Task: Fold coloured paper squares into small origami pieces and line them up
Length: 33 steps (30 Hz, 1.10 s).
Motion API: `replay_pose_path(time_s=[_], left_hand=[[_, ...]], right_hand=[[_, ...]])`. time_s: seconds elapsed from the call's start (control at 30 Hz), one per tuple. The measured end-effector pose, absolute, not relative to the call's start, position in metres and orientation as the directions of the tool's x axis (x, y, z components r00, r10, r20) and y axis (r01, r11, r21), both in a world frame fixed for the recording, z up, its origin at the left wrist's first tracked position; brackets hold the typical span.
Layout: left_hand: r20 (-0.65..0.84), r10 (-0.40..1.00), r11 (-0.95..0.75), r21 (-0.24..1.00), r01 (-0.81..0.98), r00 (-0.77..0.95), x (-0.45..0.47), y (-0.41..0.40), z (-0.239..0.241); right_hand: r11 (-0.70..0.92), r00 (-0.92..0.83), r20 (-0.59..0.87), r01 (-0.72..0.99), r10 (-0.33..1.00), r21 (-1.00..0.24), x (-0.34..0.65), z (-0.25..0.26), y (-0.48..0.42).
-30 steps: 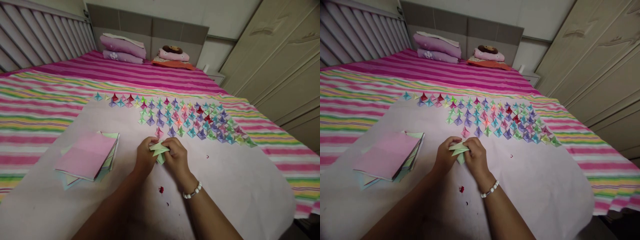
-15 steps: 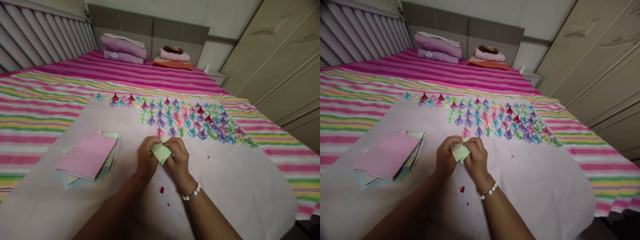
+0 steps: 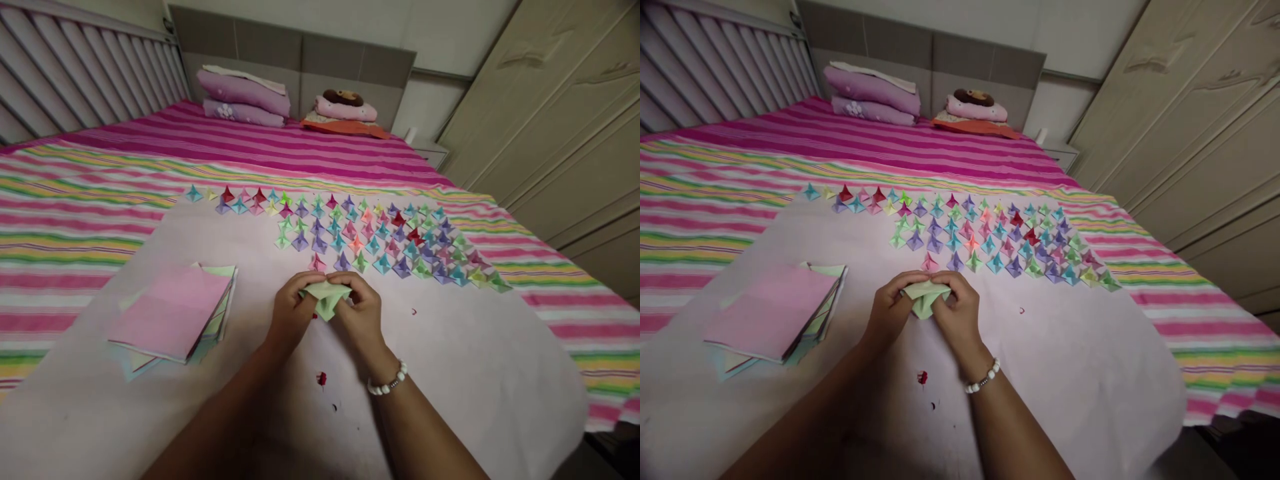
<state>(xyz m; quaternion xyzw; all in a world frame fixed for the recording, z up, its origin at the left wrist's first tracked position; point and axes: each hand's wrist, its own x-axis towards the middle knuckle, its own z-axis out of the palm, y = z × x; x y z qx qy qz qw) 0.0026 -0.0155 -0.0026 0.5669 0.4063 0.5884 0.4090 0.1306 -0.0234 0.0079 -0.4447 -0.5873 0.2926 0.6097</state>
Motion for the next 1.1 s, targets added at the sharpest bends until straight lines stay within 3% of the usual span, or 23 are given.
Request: replay_pose_path(time_s=[0.13, 0.3, 0.53, 0.83, 1.1], left_hand=[[0.095, 0.994, -0.089, 0.992, -0.091, 0.061, 0.005, -0.017, 0.004], [0.111, 0.975, -0.081, 0.984, -0.156, 0.192, 0.005, -0.02, 0.008], [0.107, 0.953, -0.019, 0.955, -0.297, 0.283, 0.003, -0.013, -0.007], [0.047, 0.988, -0.014, 0.975, -0.222, 0.148, 0.004, -0.008, -0.005], [-0.035, 0.981, 0.085, 0.961, -0.262, 0.19, 0.0, -0.008, -0.003]], right_hand=[[0.2, 0.195, 0.19, -0.031, 0.962, -0.979, 0.135, 0.009, -0.019], [0.056, 0.21, 0.019, -0.167, 0.977, -0.984, 0.141, 0.006, -0.014], [0.054, 0.231, 0.0, -0.228, 0.973, -0.972, 0.145, 0.007, -0.01], [-0.048, 0.051, -0.066, -0.289, 0.996, -0.956, 0.146, 0.012, -0.011], [-0.131, -0.027, -0.131, -0.407, 0.991, -0.904, 0.147, 0.02, -0.012]])
